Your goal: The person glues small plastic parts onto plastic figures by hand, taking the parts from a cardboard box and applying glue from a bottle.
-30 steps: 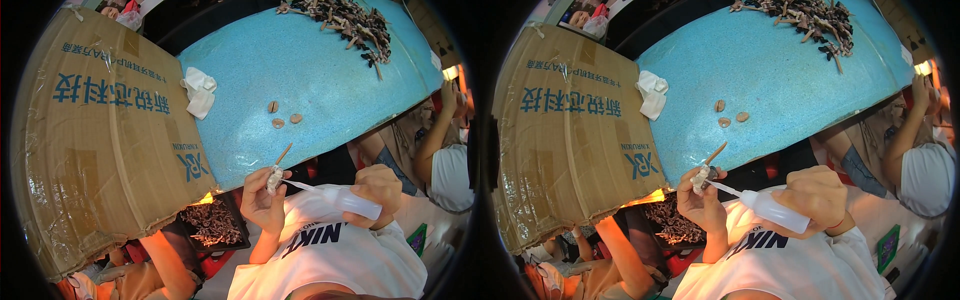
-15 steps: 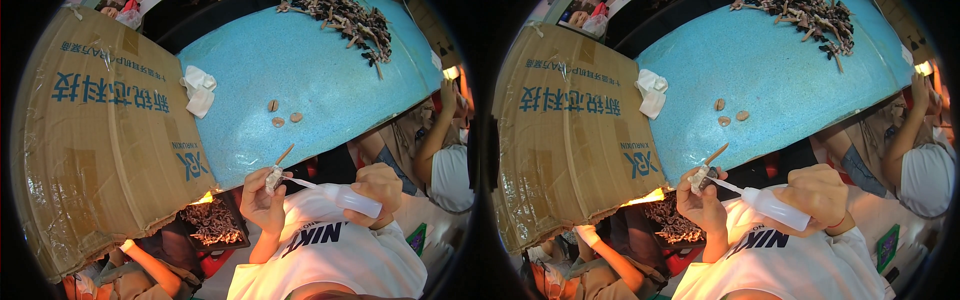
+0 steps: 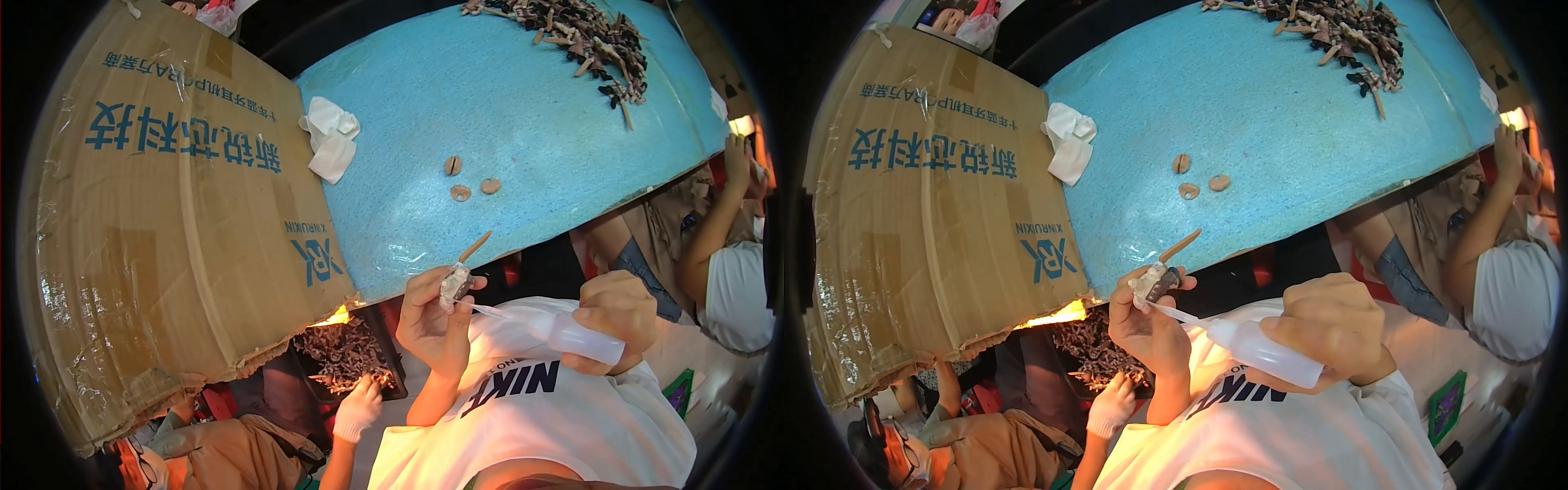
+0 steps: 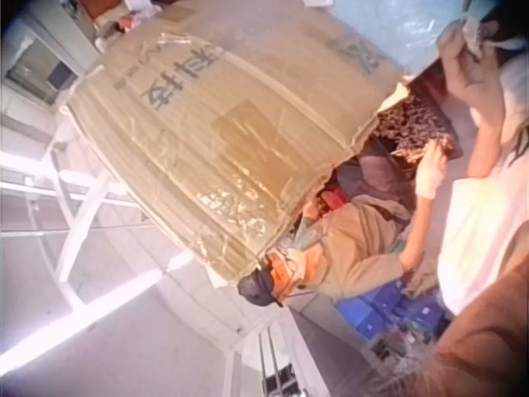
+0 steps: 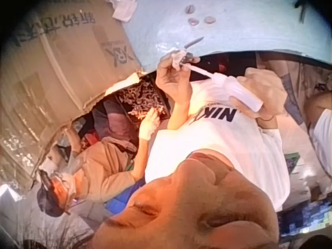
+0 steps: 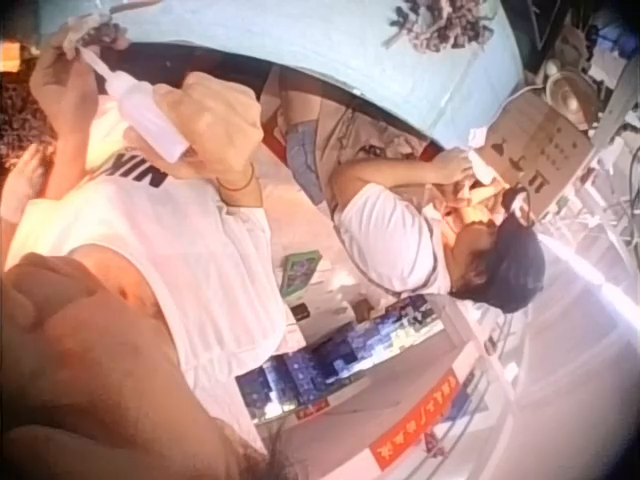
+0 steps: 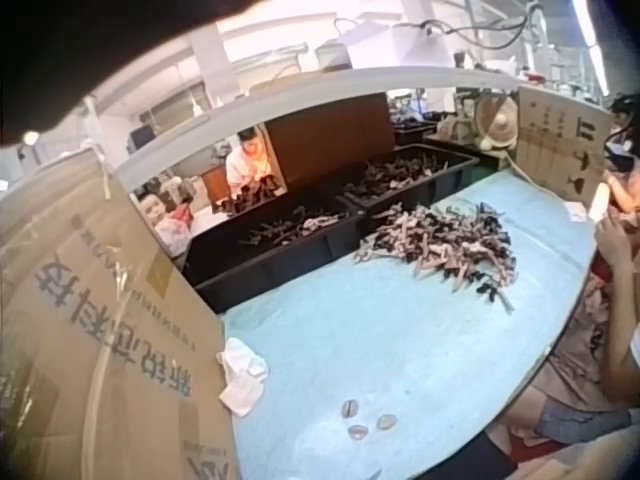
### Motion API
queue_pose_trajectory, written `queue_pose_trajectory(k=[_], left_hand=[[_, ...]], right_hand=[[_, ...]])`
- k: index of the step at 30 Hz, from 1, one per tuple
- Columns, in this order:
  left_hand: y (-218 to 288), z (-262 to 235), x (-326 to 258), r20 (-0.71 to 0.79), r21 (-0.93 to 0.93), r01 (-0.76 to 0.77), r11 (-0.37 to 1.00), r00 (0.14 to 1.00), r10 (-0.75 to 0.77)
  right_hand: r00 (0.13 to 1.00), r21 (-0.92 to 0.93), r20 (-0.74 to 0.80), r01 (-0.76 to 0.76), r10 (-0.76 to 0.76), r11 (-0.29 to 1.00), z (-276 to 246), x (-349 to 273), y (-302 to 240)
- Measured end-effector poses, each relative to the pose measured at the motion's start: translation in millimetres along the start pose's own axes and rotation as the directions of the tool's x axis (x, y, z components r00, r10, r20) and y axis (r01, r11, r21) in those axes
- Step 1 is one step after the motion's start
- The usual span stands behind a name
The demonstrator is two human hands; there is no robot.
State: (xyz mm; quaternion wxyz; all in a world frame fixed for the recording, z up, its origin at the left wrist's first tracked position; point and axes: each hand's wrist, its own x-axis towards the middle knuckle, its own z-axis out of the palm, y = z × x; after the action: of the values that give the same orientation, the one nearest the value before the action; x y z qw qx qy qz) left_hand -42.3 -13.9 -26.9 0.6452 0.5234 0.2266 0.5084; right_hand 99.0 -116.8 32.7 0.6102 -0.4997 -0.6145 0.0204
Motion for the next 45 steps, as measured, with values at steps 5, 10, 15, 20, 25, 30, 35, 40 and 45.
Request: queue_pose_trajectory(k=[5,10,15,20,25,30,35,40,45], left_hand=[[2.8,1.2,-0.3,0.008,-0.002,0.013,1.000,1.000,-0.013],[2.0,0.5,-0.2,0.007,-0.007,0.029,1.000,1.000,-0.029],[0.0,-0.7,0.0,0.020,-0.002,0.023,1.000,1.000,-0.023],[0.9,1.3,0.5,0.003,-0.024,0.014,1.000,1.000,-0.014],[2.7,2.2,0.0,0.015,-0.021,0.028,0.999,1.000,-0.027],[4.5,7.0,1.5,0.000,-0.046,0.049,0.998,0.999,-0.049],[2.2,1.3,-0.2,-0.006,-0.023,0.046,0.999,0.999,-0.046],[1.4,-6.1,-2.4,-0.030,-0.011,0.046,0.999,0.998,-0.046],[2.1,2.9,-0.8,-0.013,-0.037,0.051,0.998,0.999,-0.052]], right_hand=[[1.000,0.024,0.006,0.013,-0.013,1.000,1.0,2.0,-0.5],[1.000,0.011,0.015,0.013,-0.013,1.000,1.8,1.5,0.4],[1.000,-0.006,0.023,0.005,-0.005,1.000,0.6,2.5,-0.4],[1.000,-0.008,0.015,-0.004,0.004,1.000,-3.1,-0.1,-0.1],[1.000,-0.002,0.009,0.001,-0.001,1.000,-3.4,-0.2,-1.4],[0.999,-0.064,-0.032,-0.019,0.017,0.998,-4.9,-0.4,-2.4],[0.999,-0.034,-0.022,-0.036,0.035,0.999,-2.9,-1.6,-0.3],[1.000,0.008,-0.020,-0.011,0.011,1.000,7.7,-4.7,4.4],[0.998,-0.063,-0.062,-0.022,0.018,0.998,-3.9,-3.0,-0.4]])
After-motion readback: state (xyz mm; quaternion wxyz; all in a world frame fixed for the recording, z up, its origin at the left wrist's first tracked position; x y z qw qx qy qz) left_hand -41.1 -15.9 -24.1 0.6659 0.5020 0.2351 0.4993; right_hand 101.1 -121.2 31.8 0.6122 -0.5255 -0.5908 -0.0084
